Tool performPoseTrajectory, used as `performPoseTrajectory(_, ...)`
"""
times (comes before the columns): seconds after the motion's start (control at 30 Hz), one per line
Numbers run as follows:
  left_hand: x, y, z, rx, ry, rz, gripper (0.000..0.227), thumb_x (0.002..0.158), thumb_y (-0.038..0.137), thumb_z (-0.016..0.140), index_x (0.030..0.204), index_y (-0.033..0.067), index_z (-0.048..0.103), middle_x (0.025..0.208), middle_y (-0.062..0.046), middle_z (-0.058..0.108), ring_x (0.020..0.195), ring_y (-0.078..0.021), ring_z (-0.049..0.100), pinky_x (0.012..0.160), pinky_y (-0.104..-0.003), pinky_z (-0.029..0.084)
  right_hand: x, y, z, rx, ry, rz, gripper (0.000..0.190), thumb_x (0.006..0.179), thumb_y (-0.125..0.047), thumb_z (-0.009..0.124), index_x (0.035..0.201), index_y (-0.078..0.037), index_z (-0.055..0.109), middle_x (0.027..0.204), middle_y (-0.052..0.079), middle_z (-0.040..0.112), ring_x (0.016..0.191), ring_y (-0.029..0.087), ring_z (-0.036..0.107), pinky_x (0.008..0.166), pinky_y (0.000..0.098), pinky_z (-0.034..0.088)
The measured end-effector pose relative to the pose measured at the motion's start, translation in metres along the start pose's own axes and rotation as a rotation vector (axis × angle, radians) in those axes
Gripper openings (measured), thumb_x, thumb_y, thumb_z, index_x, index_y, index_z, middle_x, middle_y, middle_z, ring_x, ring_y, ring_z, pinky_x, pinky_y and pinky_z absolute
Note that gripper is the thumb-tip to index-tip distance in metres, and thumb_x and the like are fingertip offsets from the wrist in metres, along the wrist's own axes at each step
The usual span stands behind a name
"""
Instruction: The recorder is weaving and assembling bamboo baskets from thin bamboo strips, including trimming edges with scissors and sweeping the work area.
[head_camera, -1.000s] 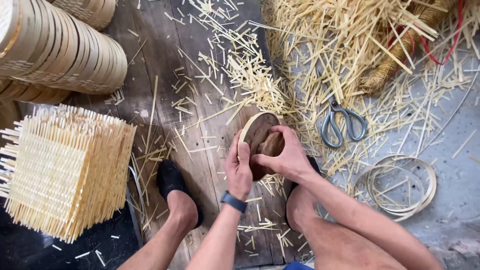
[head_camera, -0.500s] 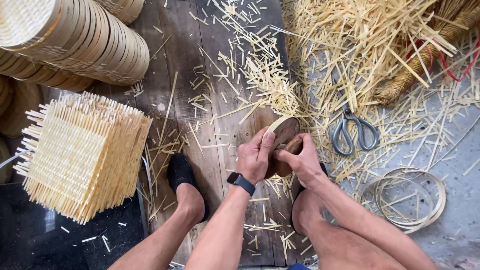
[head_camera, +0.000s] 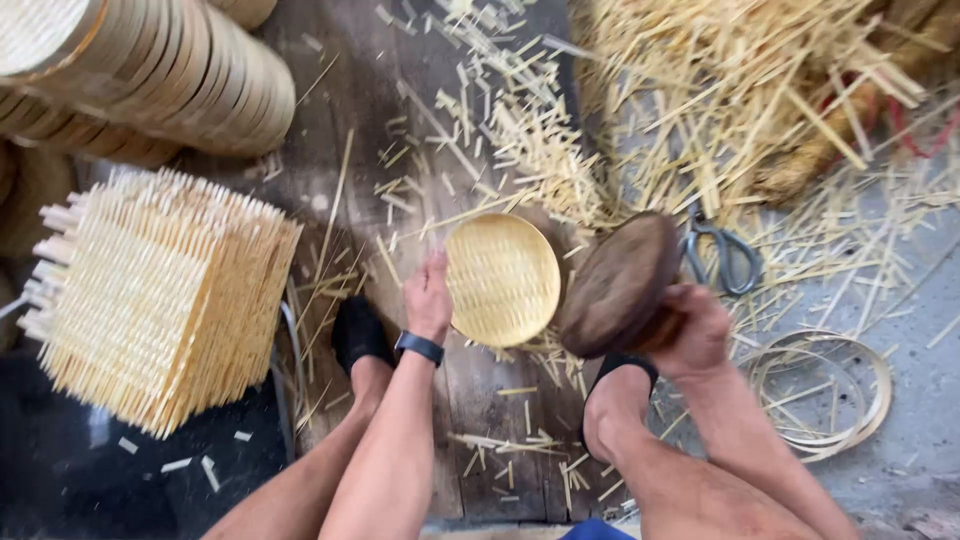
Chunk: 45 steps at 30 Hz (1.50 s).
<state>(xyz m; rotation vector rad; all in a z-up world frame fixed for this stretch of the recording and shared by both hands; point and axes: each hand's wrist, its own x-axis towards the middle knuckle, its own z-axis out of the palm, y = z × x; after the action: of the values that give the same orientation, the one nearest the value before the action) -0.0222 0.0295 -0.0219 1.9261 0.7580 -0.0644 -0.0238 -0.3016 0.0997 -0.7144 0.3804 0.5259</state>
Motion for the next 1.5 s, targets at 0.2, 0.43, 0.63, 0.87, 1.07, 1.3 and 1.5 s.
performPoseTrajectory(0.2,0.002,-0.047,-0.032,-0.533,-0.04,-0.15,0.041,0.103,0.038,0.055,0.115,0.0005,0.068,0.102,-0.004,0.075,0.089,-0.0104,0.067,0.08,-0.026,0.054,-0.002,-0.031,-0.005,-0.114,-0.089,-0.272,0.05,0.086,-0.01,0.054,0.133,0.004,0.056,0.119,0.013,0.067,0.11,0.024,0.065,0.102,0.0381,0.052)
performPoseTrajectory(0.43,0.012,-0.009,-0.071,0.155,-0.696,-0.763,0.029,0.094,0.008,0.058,0.122,-0.0009,0.061,0.092,-0.021,0.074,0.086,-0.0349,0.074,0.079,-0.048,0.06,-0.007,-0.018,-0.031,-0.053,-0.013,-0.289,0.052,0.085,-0.01,0.055,0.136,0.003,0.054,0.119,0.011,0.066,0.11,0.023,0.066,0.103,0.0377,0.051)
performPoseTrajectory(0.63,0.073,0.066,-0.037,-0.806,-0.289,-0.428,0.023,0.096,0.006,0.065,0.119,0.0039,0.058,0.109,-0.013,0.076,0.099,-0.0295,0.076,0.091,-0.044,0.062,-0.004,-0.011,-0.04,-0.095,0.056,-0.285,0.049,0.089,-0.01,0.056,0.136,0.002,0.053,0.121,0.012,0.065,0.112,0.024,0.064,0.102,0.0391,0.05)
performPoseTrajectory(0.87,-0.025,0.086,0.027,-0.564,-0.66,-0.438,0.025,0.103,0.028,0.055,0.105,0.0046,0.063,0.101,-0.019,0.073,0.085,-0.0301,0.074,0.077,-0.048,0.062,0.015,0.008,0.005,-0.035,-0.028,-0.152,0.053,0.087,-0.019,0.055,0.137,-0.002,0.053,0.126,0.014,0.064,0.117,0.03,0.063,0.105,0.0478,0.048)
performPoseTrajectory(1.07,-0.039,0.004,0.052,-0.848,-0.36,-0.5,0.041,0.097,0.02,0.069,0.129,-0.0048,0.066,0.114,-0.012,0.077,0.096,-0.0178,0.073,0.088,-0.032,0.059,0.037,0.031,0.016,-0.17,-0.045,0.058,0.05,0.103,-0.04,0.043,0.132,-0.001,0.057,0.131,0.017,0.064,0.121,0.029,0.062,0.107,0.0499,0.048)
performPoseTrajectory(1.3,0.026,0.018,-0.078,0.252,-0.172,0.388,0.049,0.088,0.014,0.072,0.135,0.0082,0.063,0.123,-0.011,0.072,0.111,-0.0205,0.067,0.096,-0.034,0.053,0.068,0.084,-0.036,-0.62,0.153,0.141,0.036,0.096,-0.025,0.063,0.118,0.003,0.064,0.111,0.014,0.071,0.093,0.022,0.071,0.072,0.0423,0.066)
performPoseTrajectory(1.5,0.003,-0.033,-0.13,0.382,-0.165,0.411,0.046,0.091,0.014,0.069,0.136,0.0081,0.063,0.122,-0.011,0.071,0.111,-0.021,0.067,0.096,-0.035,0.053,0.059,0.081,-0.077,-0.638,0.315,0.148,0.036,0.101,-0.029,0.061,0.118,0.002,0.062,0.098,0.015,0.067,0.081,0.024,0.067,0.071,0.0403,0.06)
